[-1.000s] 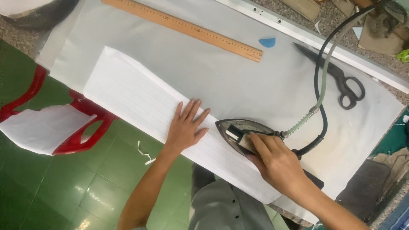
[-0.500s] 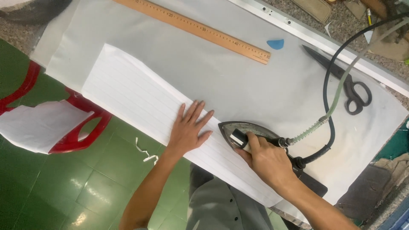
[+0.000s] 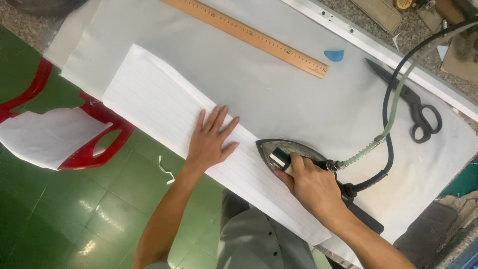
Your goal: The person irons a long white fabric strip on a work table. They use a wooden ruler to align the fabric, then press it with a steam iron. The person repeatedly smooths the fabric with their hands and a black rectangular object while ironing different sections.
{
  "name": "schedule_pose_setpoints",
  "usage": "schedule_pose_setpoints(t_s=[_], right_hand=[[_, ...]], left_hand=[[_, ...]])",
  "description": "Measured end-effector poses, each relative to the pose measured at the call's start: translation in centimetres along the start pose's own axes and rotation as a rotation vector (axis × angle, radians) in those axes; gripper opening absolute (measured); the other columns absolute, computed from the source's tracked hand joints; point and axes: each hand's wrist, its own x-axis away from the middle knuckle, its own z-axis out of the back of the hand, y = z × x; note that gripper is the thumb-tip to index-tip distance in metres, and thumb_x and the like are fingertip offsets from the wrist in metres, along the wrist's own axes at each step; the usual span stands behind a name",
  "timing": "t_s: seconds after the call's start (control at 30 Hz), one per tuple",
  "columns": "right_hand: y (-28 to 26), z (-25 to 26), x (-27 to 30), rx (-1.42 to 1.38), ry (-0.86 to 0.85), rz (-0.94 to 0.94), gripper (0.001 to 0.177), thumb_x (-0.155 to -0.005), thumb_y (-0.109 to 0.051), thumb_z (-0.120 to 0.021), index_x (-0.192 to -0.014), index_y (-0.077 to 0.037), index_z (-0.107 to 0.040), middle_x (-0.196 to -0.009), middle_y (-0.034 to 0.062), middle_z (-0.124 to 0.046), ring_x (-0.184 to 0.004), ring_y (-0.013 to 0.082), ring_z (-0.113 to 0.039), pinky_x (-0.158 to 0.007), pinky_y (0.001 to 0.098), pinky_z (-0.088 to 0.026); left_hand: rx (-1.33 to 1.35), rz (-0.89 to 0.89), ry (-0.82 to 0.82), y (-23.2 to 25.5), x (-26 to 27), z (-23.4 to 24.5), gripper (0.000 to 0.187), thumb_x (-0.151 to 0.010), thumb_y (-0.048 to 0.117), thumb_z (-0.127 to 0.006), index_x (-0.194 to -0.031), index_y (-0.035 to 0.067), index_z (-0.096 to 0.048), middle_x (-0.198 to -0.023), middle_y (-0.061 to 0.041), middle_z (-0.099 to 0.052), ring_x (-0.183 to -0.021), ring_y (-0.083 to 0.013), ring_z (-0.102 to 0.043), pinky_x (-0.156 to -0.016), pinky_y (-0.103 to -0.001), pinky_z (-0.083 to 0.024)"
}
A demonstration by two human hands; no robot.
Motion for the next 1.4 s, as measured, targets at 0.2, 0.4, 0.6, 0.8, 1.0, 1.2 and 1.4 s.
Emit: schedule_pose_setpoints(t_s=[0.2, 0.4, 0.6, 0.8, 1.0, 1.2, 1.4], right_hand=[[-0.1, 0.2, 0.1, -0.012, 0.017, 0.004, 0.049, -0.095, -0.051, -0.059, -0.12, -0.008, -0.062, -0.073, 0.0077, -0.071, -0.061, 0.0245, -0.076, -0.049, 0.0345, -0.057], [0.0, 0.1, 0.1, -0.005, 0.01, 0.003, 0.05, -0.094, -0.05, -0.06, -0.121, -0.008, -0.061, -0.073, 0.0075, -0.071, -0.061, 0.0243, -0.076, -0.049, 0.0348, -0.057], [-1.3, 0.5, -1.5, 0.004, 0.001, 0.023, 0.049, -0.096, -0.05, -0.058, -0.12, -0.007, -0.061, -0.072, 0.0078, -0.071, -0.061, 0.0241, -0.076, -0.048, 0.0346, -0.057], [-3.7, 1.2, -4.5, 0.035, 0.05, 0.058, 0.046, -0.099, -0.047, -0.055, -0.119, -0.005, -0.063, -0.07, 0.0095, -0.07, -0.058, 0.0245, -0.074, -0.044, 0.0336, -0.055], [-2.1, -1.5, -2.5, -0.003, 0.513, 0.258, 0.058, -0.087, -0.042, -0.073, -0.132, -0.006, -0.064, -0.117, 0.0158, -0.069, -0.105, 0.0332, -0.069, -0.085, 0.0407, -0.057], [0.5, -2.1, 3.7, 0.191, 0.301, 0.36, 0.062, -0.098, -0.018, -0.054, -0.152, 0.002, -0.031, -0.159, 0.0288, -0.033, -0.146, 0.0448, -0.038, -0.12, 0.0582, -0.034], [0.9, -3.8, 3.2, 0.366, 0.5, 0.385, 0.059, -0.101, 0.0, -0.055, -0.154, -0.003, -0.03, -0.144, 0.0298, -0.051, -0.115, 0.0415, -0.06, -0.091, 0.0508, -0.057]], left_hand=[[0.003, -0.008, -0.025, -0.2, -0.3, 0.1, 0.066, -0.099, 0.062, -0.044, -0.157, 0.031, -0.037, -0.163, -0.014, -0.034, -0.151, -0.0319, -0.031, -0.124, -0.059, -0.01], [0.032, -0.006, -0.03, -0.3, -0.4, 0.0, 0.066, -0.1, 0.061, -0.043, -0.158, 0.031, -0.037, -0.163, -0.014, -0.034, -0.152, -0.032, -0.03, -0.124, -0.059, -0.009], [0.065, 0.003, -0.025, -0.3, -0.4, -0.2, 0.067, -0.099, 0.063, -0.044, -0.157, 0.031, -0.037, -0.164, -0.014, -0.033, -0.152, -0.0314, -0.029, -0.124, -0.059, -0.01], [0.059, 0.03, -0.025, -1.6, -0.7, 0.2, 0.067, -0.098, 0.064, -0.044, -0.156, 0.03, -0.04, -0.164, -0.012, -0.034, -0.152, -0.0306, -0.029, -0.124, -0.058, -0.009], [-0.022, 0.023, 0.069, -5.4, -1.0, 1.0, 0.067, -0.098, 0.063, -0.048, -0.155, 0.028, -0.045, -0.16, -0.016, -0.041, -0.15, -0.0319, -0.035, -0.124, -0.058, -0.009], [-0.111, 0.004, -0.02, -5.6, -0.9, 3.0, 0.067, -0.104, 0.062, -0.034, -0.156, 0.022, -0.044, -0.165, -0.017, -0.03, -0.154, -0.0313, -0.027, -0.126, -0.053, -0.01], [-0.111, -0.026, 0.022, -5.6, -1.6, 3.4, 0.066, -0.104, 0.061, -0.038, -0.155, 0.02, -0.047, -0.163, -0.018, -0.036, -0.152, -0.0324, -0.033, -0.125, -0.053, -0.013]])
